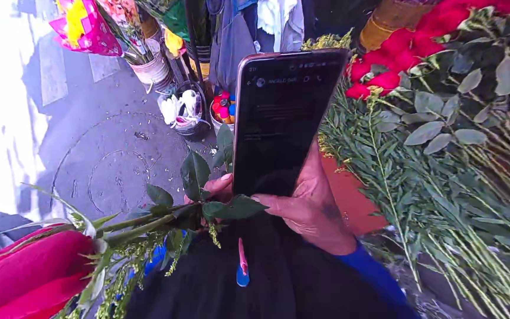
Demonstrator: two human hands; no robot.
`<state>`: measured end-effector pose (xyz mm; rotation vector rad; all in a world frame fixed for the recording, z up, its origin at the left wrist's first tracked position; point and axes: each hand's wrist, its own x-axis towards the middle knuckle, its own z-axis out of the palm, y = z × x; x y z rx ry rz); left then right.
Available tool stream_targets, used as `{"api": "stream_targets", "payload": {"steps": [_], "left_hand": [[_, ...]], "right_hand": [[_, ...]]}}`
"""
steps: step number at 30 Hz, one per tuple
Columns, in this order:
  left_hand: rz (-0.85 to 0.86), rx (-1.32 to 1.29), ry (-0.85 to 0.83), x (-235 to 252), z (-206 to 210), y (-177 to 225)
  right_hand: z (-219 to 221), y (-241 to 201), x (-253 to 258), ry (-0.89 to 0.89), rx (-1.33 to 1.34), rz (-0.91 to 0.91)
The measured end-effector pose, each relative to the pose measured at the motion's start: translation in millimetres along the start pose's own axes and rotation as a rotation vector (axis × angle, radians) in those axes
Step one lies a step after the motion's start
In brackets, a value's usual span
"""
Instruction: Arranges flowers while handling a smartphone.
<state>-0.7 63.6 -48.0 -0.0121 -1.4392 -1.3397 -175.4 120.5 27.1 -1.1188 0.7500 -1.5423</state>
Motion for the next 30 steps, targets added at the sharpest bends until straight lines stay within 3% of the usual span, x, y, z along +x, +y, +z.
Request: {"api": "stream_targets", "payload": {"steps": [2, 6, 9, 14, 16, 18, 21, 23, 26, 30], "left_hand": [[-0.042, 0.053, 0.170, 4, 20, 10], [0.014, -0.008, 0.270, 0, 27, 7], [-0.079, -0.078, 0.412, 14, 42, 18], [0.020, 0.079, 0.292, 7, 40, 10], [0.081, 0.180, 0.213, -6, 21, 3], [0.044, 0.256, 0.360, -12, 9, 4], [-0.045, 0.357, 0.734, -4, -11, 1], [-0.114, 0.426, 0.858, 7, -22, 0], [-0.181, 0.447, 0.760, 24, -34, -10], [-0.271, 0.356, 0.627, 81, -23, -9]], "right_hand": [[-2, 2, 1, -0.023, 0.014, -0.015], [-14, 7, 5, -0.209, 0.102, -0.052], [-20, 6, 4, -0.268, 0.178, -0.022], [-21, 16, -2, -0.118, 0.664, 0.086], [-23, 18, -4, -0.080, 0.836, 0.159], [-30, 17, -9, -0.093, 0.936, 0.220], [-44, 15, -16, -0.154, 0.896, 0.189], [-51, 10, -18, -0.185, 0.772, 0.151], [-51, -1, -17, -0.199, 0.538, 0.169], [-38, -6, -19, -0.213, 0.317, 0.157]]}}
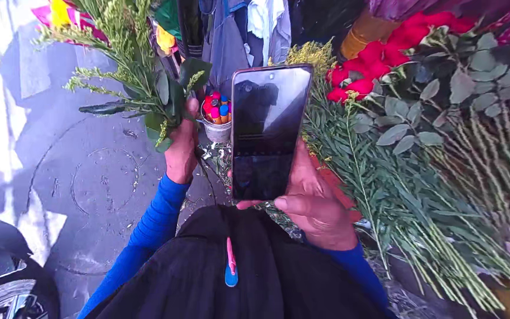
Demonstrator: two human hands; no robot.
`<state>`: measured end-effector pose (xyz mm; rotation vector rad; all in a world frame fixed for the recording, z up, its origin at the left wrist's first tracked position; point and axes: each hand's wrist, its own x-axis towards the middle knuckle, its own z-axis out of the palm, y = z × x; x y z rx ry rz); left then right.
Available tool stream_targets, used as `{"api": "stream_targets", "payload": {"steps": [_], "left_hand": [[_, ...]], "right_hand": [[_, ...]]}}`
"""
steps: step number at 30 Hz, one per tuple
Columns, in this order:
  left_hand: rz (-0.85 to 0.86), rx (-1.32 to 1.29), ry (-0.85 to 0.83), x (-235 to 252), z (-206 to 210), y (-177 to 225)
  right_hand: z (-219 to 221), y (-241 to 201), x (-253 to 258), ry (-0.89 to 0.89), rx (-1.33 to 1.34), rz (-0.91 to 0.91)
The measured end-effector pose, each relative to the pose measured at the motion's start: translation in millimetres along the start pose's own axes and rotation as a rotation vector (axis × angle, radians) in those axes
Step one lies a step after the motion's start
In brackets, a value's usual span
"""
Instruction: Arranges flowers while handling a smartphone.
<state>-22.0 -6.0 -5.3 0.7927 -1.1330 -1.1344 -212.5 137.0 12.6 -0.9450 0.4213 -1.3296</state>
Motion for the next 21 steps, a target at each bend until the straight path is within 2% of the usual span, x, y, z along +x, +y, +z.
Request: {"api": "stream_targets", "payload": {"steps": [6, 10, 13, 17, 21], "left_hand": [[0.173, -0.258, -0.119, 22, 52, 25], [0.011, -0.350, -0.261, 24, 65, 39], [-0.078, -0.410, -0.290, 26, 69, 46], [-0.081, -0.445, -0.289, 25, 70, 46], [-0.109, -0.518, -0.275, 21, 71, 42]], "right_hand": [[8, 11, -3, 0.026, -0.157, 0.007], [10, 15, -6, 0.099, -0.218, 0.018], [7, 18, -8, 0.099, -0.223, 0.007], [6, 16, -11, 0.053, -0.171, 0.003], [11, 19, -12, 0.122, -0.234, -0.008]]}}
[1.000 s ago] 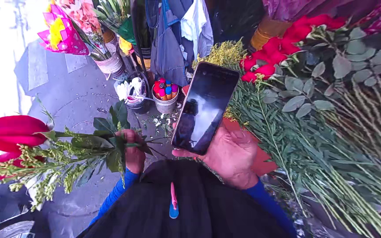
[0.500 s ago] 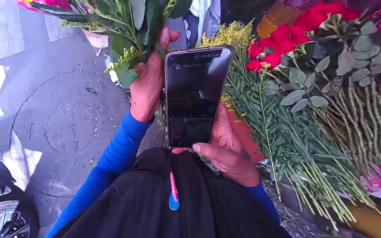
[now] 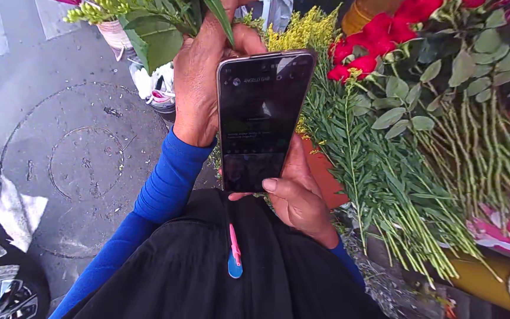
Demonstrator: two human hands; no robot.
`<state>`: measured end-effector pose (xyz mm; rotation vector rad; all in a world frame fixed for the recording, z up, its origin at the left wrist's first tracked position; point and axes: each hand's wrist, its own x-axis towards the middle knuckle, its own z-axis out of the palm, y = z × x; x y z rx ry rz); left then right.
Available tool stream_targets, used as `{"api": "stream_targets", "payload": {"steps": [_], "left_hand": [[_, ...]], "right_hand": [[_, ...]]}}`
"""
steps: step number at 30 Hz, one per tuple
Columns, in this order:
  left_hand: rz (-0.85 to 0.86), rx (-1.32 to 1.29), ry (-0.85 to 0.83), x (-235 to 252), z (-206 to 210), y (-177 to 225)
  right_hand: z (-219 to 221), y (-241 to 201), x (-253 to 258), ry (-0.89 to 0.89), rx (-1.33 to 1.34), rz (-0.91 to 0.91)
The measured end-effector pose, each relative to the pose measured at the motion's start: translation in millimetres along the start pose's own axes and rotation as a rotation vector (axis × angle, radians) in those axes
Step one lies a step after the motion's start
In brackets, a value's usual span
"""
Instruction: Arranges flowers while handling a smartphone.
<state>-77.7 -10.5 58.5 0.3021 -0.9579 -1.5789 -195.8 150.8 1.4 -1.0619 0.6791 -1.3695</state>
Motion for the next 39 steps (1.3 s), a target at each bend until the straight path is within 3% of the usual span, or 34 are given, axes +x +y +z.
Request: {"api": "stream_targets", "payload": {"steps": [7, 14, 25, 32, 39], "left_hand": [[0.005, -0.147, 0.106, 0, 8, -8], [0.044, -0.037, 0.159, -3, 11, -6], [-0.017, -0.078, 0.162, -6, 9, -21], [-0.008, -0.102, 0.127, -2, 7, -20], [-0.021, -0.111, 0.144, 2, 1, -21]], "right_hand": [[6, 2, -2, 0.089, -0.088, -0.029], [5, 3, -3, 0.084, -0.058, 0.000], [15, 28, 14, 0.370, -0.154, 0.089], [11, 26, 10, 0.292, -0.053, 0.082], [11, 23, 13, 0.308, -0.130, 0.070]]}}
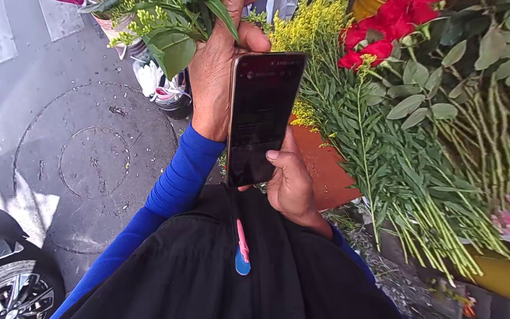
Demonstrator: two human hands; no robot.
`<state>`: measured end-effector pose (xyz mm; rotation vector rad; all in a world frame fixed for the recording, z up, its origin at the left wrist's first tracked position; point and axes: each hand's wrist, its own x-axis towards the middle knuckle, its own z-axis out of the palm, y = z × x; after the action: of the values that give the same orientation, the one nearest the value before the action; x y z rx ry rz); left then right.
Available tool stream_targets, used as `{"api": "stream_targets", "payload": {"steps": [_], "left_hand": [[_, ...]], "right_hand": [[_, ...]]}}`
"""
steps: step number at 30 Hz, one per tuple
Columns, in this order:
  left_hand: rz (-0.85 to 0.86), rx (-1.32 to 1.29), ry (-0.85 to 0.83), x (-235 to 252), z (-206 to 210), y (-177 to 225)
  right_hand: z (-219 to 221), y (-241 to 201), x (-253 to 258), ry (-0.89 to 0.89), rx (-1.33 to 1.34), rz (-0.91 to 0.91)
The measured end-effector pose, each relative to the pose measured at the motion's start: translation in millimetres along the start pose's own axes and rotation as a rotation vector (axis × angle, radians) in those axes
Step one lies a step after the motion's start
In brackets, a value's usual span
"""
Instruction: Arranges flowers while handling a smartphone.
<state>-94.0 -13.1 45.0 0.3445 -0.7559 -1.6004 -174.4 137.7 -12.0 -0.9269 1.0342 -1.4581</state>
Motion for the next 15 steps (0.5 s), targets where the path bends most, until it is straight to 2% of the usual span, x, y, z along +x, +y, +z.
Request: {"api": "stream_targets", "payload": {"steps": [12, 15], "left_hand": [[-0.015, 0.006, -0.002, 5.3, -5.1, -3.0], [-0.011, 0.031, 0.009, 6.4, -6.0, -4.0]], "right_hand": [[1.1, 2.9, 7.9, 0.026, -0.078, -0.011], [-2.7, 2.7, 7.9, -0.019, -0.040, -0.005]]}}
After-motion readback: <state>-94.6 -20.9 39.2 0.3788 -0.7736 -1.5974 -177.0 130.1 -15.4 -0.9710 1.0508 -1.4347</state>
